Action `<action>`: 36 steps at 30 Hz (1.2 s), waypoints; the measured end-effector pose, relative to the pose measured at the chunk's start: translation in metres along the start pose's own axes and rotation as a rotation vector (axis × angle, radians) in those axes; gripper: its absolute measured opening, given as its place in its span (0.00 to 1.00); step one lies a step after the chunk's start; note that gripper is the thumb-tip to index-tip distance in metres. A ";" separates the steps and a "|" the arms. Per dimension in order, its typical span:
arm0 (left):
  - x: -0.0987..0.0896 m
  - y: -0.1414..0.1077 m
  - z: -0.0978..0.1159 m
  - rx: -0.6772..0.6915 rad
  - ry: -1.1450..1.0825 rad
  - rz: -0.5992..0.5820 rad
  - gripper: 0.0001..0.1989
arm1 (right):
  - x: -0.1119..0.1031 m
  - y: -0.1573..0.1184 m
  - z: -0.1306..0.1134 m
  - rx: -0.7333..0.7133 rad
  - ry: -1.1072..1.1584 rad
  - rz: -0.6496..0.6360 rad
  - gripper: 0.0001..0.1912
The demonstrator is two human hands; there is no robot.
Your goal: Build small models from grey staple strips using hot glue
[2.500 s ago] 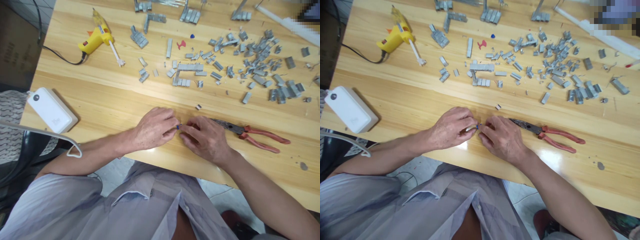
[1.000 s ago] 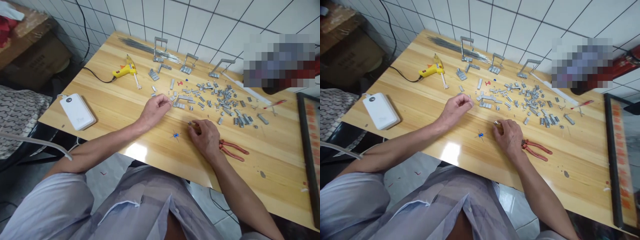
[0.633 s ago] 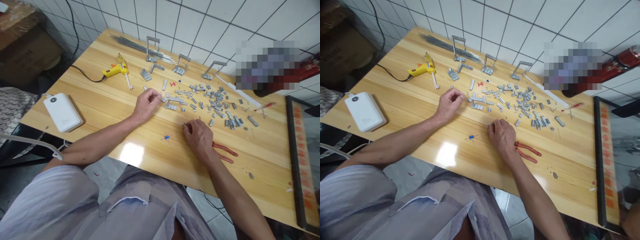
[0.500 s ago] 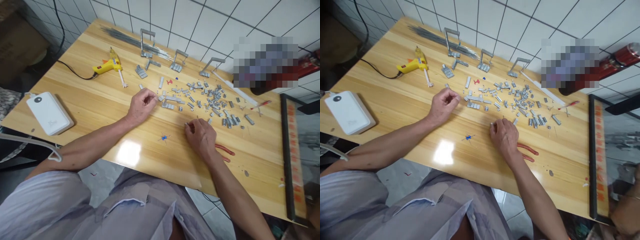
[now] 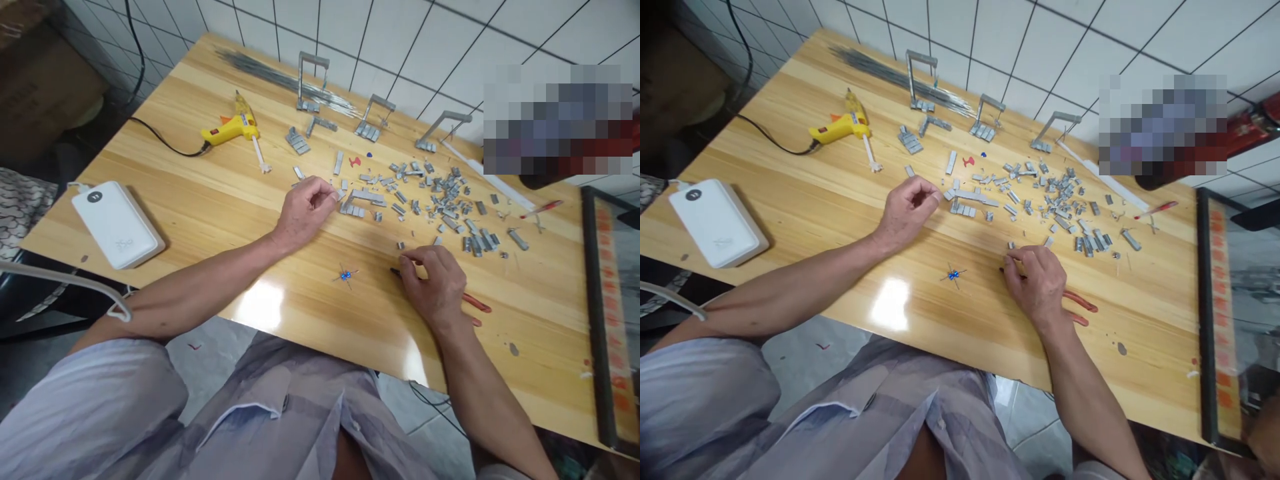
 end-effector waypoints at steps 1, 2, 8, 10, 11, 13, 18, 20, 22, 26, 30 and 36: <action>0.001 0.000 0.001 0.005 -0.005 0.000 0.08 | 0.002 -0.001 -0.009 -0.040 0.036 -0.025 0.03; 0.001 -0.001 0.003 0.012 -0.013 0.003 0.08 | 0.005 -0.001 -0.018 -0.084 0.060 -0.057 0.04; -0.003 -0.003 0.005 0.009 -0.075 0.046 0.08 | 0.024 -0.004 -0.058 -0.262 0.100 -0.173 0.06; -0.004 -0.002 0.002 -0.019 -0.088 0.057 0.08 | 0.028 -0.005 -0.058 -0.263 0.102 -0.169 0.06; -0.004 -0.002 0.001 -0.030 -0.095 0.061 0.08 | 0.031 -0.005 -0.058 -0.258 0.104 -0.175 0.06; -0.005 -0.001 -0.001 -0.047 -0.102 0.064 0.08 | 0.037 -0.005 -0.057 -0.249 0.107 -0.199 0.07; -0.002 0.000 -0.001 -0.054 -0.104 0.055 0.08 | 0.045 -0.003 -0.058 -0.240 0.105 -0.228 0.07; -0.002 -0.001 0.000 -0.036 -0.111 0.057 0.08 | 0.047 -0.003 -0.059 -0.242 0.111 -0.230 0.08; -0.003 -0.001 -0.001 -0.037 -0.104 0.059 0.08 | 0.049 -0.003 -0.058 -0.231 0.132 -0.242 0.09; -0.006 0.000 -0.007 -0.061 -0.098 0.069 0.08 | 0.052 -0.003 -0.055 -0.212 0.159 -0.243 0.10; -0.008 0.001 -0.011 -0.069 -0.113 0.084 0.07 | 0.051 -0.004 -0.057 -0.222 0.149 -0.235 0.09; -0.009 0.002 -0.010 -0.046 -0.094 0.083 0.08 | 0.049 -0.001 -0.048 -0.148 0.224 -0.266 0.10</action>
Point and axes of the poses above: each hand's wrist, its own y-axis towards the middle knuckle, its own x-axis out of the palm, z = x × y, the point moved 10 cm from there along y, towards the middle knuckle, and after that the axes turned 7 degrees about -z, right-handed, at the moved point
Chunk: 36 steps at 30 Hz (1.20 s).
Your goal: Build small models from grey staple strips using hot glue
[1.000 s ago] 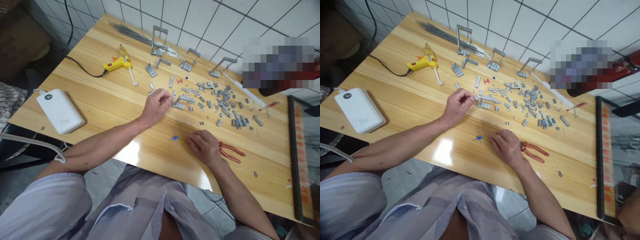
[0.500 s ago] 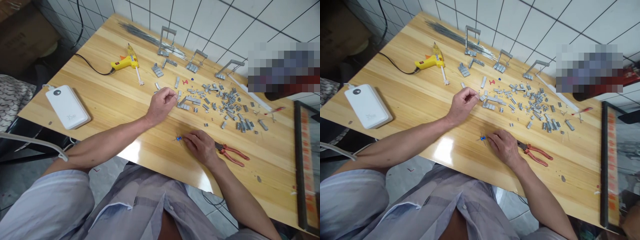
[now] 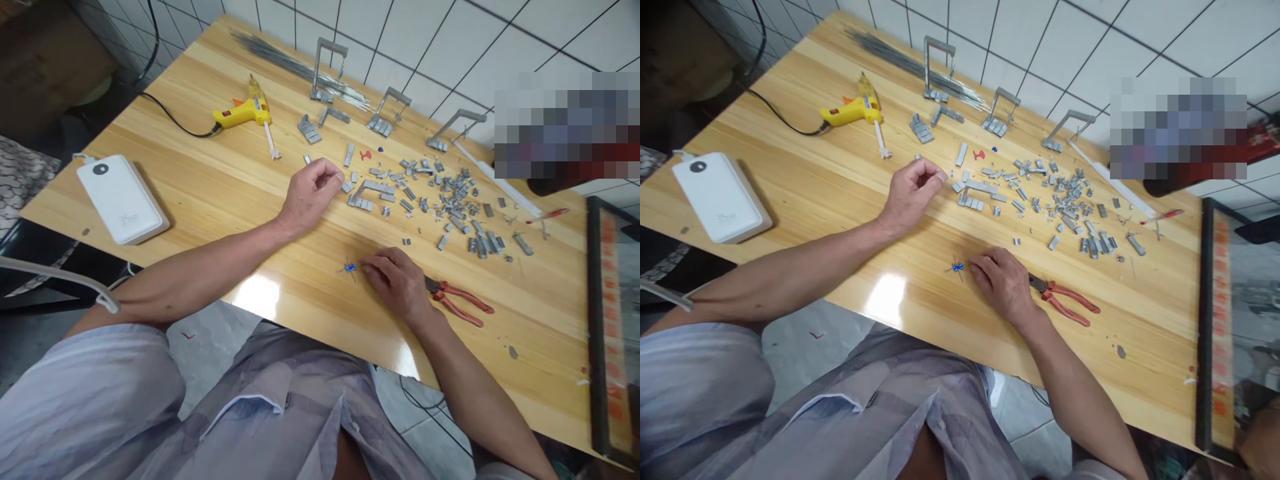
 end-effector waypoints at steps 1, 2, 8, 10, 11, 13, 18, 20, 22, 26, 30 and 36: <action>0.000 0.000 0.000 -0.001 0.005 0.000 0.09 | -0.002 0.000 0.002 0.012 0.029 0.009 0.10; 0.000 0.000 0.000 -0.002 0.009 0.000 0.09 | -0.004 -0.001 0.004 0.018 0.055 0.024 0.10; 0.000 0.000 0.000 0.006 -0.009 0.002 0.13 | -0.020 0.001 -0.001 0.005 0.100 0.050 0.08; 0.001 0.000 0.001 0.009 -0.018 -0.005 0.13 | -0.027 0.004 -0.006 0.016 0.107 0.021 0.08; 0.001 0.000 0.001 0.007 -0.022 -0.009 0.13 | -0.030 0.006 -0.008 0.022 0.113 0.000 0.08; 0.001 0.000 0.002 0.005 -0.027 -0.014 0.12 | -0.036 0.009 -0.013 0.031 0.119 -0.039 0.07; 0.000 -0.001 0.004 0.028 -0.031 -0.006 0.10 | -0.025 0.019 -0.017 0.025 0.090 -0.203 0.08; 0.001 -0.001 0.003 0.014 -0.018 -0.005 0.10 | -0.015 0.022 -0.016 0.003 0.063 -0.243 0.09; 0.001 -0.001 0.001 -0.003 -0.005 -0.009 0.09 | -0.006 0.024 -0.015 -0.014 0.047 -0.262 0.09; 0.004 -0.001 0.000 0.008 0.000 -0.025 0.09 | 0.007 0.024 -0.014 -0.015 0.055 -0.277 0.07; 0.006 0.000 0.000 0.026 -0.008 -0.030 0.11 | 0.010 0.024 -0.017 -0.026 0.046 -0.281 0.08; 0.005 0.000 -0.002 0.030 -0.015 -0.022 0.13 | 0.009 0.025 -0.017 -0.038 0.061 -0.252 0.08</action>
Point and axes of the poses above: each hand's wrist, its own y-axis towards the middle knuckle, its own x-axis out of the palm, z = x × y, the point moved 10 cm from there along y, towards the middle knuckle, and after that the axes turned 7 degrees about -z, right-handed, at the moved point
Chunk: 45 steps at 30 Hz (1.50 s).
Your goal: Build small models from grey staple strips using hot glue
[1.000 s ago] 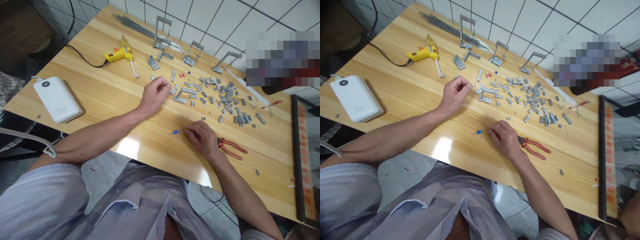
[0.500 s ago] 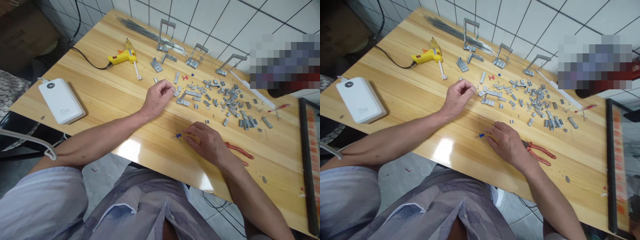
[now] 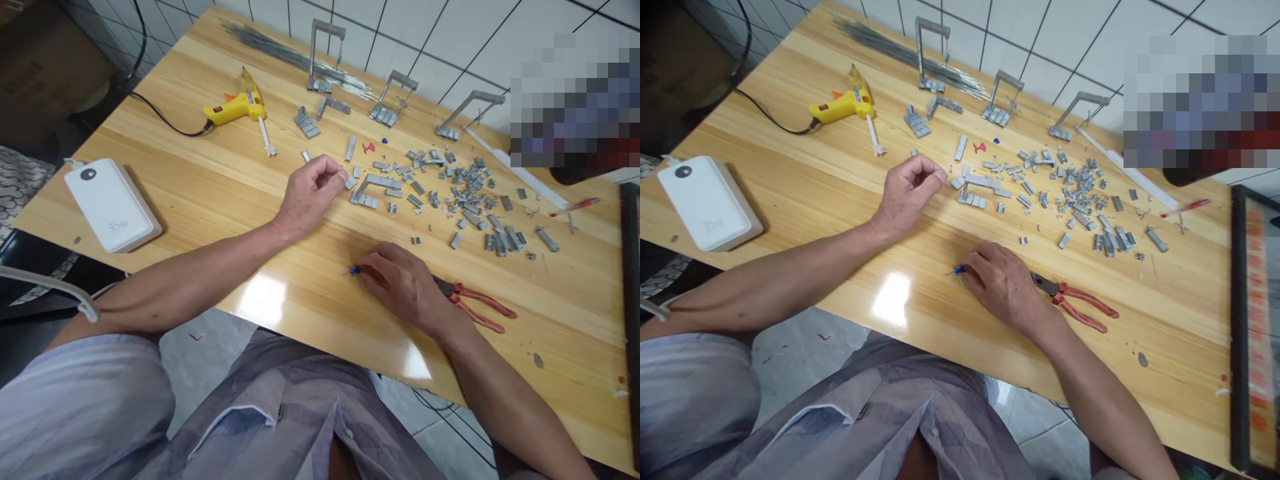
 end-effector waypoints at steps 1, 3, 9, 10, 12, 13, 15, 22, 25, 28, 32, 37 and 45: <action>0.000 0.000 0.000 -0.003 0.005 -0.002 0.13 | 0.000 0.000 0.000 -0.003 0.004 0.005 0.07; 0.000 0.000 0.001 0.002 0.013 -0.009 0.12 | 0.000 0.001 0.000 -0.011 0.011 0.014 0.07; -0.001 -0.001 0.003 0.023 0.030 -0.012 0.14 | -0.001 0.001 -0.003 -0.049 -0.010 0.055 0.05; -0.001 -0.001 0.003 0.019 0.035 -0.013 0.14 | -0.002 0.001 -0.005 -0.062 -0.033 0.063 0.05; -0.002 -0.001 0.003 0.017 0.040 -0.011 0.15 | -0.003 0.001 -0.008 -0.085 -0.092 0.081 0.06; -0.002 -0.001 0.003 0.021 0.039 -0.007 0.15 | -0.004 0.001 -0.009 -0.094 -0.120 0.090 0.06; -0.002 -0.002 0.005 0.037 0.033 -0.002 0.15 | -0.005 0.001 -0.011 -0.111 -0.162 0.106 0.07; -0.002 -0.003 0.007 0.070 0.053 0.008 0.16 | -0.020 -0.004 -0.010 -0.134 -0.247 0.182 0.05; -0.004 -0.005 0.015 0.095 0.056 0.012 0.15 | -0.031 -0.008 -0.004 -0.115 -0.247 0.248 0.03; -0.002 -0.011 0.035 0.179 0.065 -0.020 0.15 | -0.042 -0.013 0.000 -0.098 -0.255 0.316 0.04; 0.017 -0.029 0.070 0.399 0.090 -0.177 0.12 | -0.054 -0.017 -0.004 -0.076 -0.326 0.401 0.05; 0.045 -0.043 0.073 0.351 0.012 -0.436 0.09 | -0.065 -0.021 -0.019 -0.081 -0.466 0.485 0.05; 0.071 -0.051 0.042 -0.109 -0.089 -0.726 0.15 | -0.065 -0.027 -0.018 -0.035 -0.452 0.523 0.13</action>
Point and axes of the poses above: each hand's wrist, its own y-axis towards the middle knuckle, its own x-axis out of the palm, z = x × y, the point moved 10 cm from there along y, towards the middle knuckle, and after that the axes turned 7 degrees about -z, right-handed, at the moved point
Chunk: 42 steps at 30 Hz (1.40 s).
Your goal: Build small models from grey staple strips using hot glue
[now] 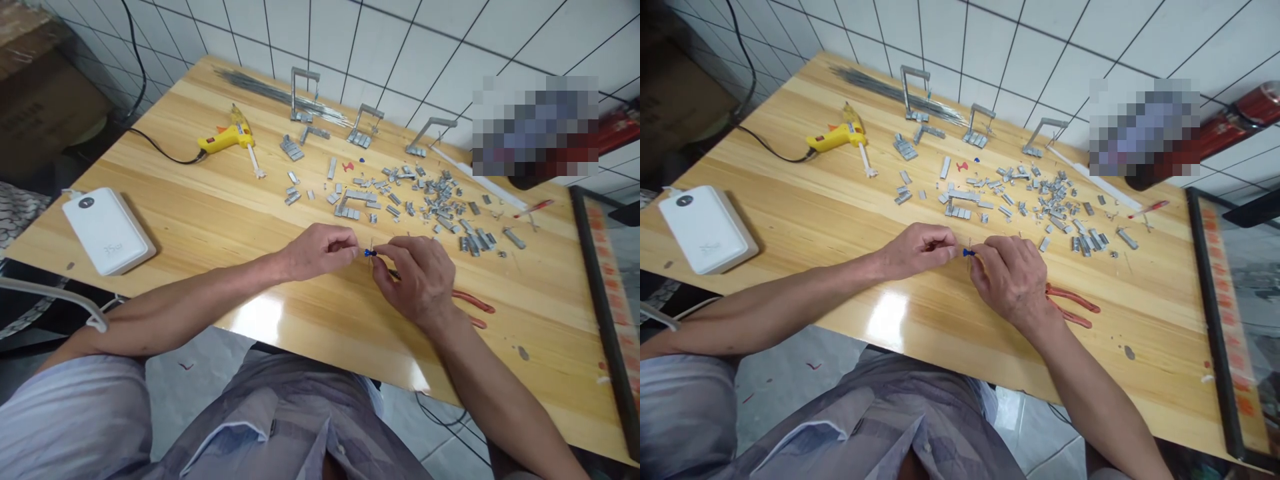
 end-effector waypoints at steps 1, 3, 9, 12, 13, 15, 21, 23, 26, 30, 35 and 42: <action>0.000 0.000 -0.001 -0.007 -0.024 -0.002 0.15 | -0.001 -0.001 0.002 0.017 0.011 0.006 0.14; -0.001 0.000 -0.002 -0.005 -0.073 0.007 0.14 | -0.003 -0.002 0.009 0.062 0.058 0.021 0.16; -0.005 0.000 -0.007 -0.027 -0.140 0.022 0.17 | -0.009 -0.002 0.027 0.127 0.193 0.033 0.15; -0.003 0.000 -0.008 -0.026 -0.147 0.007 0.16 | -0.008 -0.003 0.024 0.074 0.217 0.011 0.13; -0.002 0.000 -0.008 -0.025 -0.144 0.001 0.16 | -0.008 -0.003 0.024 0.065 0.235 -0.001 0.12; -0.001 0.000 -0.008 -0.016 -0.136 -0.011 0.16 | -0.006 -0.002 0.024 0.068 0.288 -0.020 0.10; 0.003 -0.001 -0.001 0.039 -0.098 -0.046 0.15 | -0.003 -0.004 0.027 0.110 0.426 -0.001 0.06; 0.003 -0.001 0.000 0.048 -0.065 -0.035 0.15 | -0.003 -0.006 0.030 0.126 0.435 0.023 0.06; 0.000 -0.003 0.005 0.118 0.011 0.013 0.13 | -0.002 -0.010 0.031 0.143 0.425 0.046 0.07; -0.003 -0.007 0.017 0.262 0.105 0.089 0.12 | -0.003 -0.012 0.031 0.151 0.423 0.058 0.06; -0.003 -0.011 0.031 0.357 0.173 0.103 0.08 | -0.002 -0.013 0.031 0.149 0.455 0.060 0.06; -0.002 -0.011 0.026 0.292 0.223 0.077 0.10 | 0.003 -0.013 0.031 0.145 0.493 0.007 0.04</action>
Point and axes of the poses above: each hand's wrist, its own y-axis towards the middle knuckle, its own x-axis out of the palm, z = x × y, the point moved 10 cm from there along y, towards the middle knuckle, and after that the axes turned 7 degrees about -z, right-handed, at the moved point
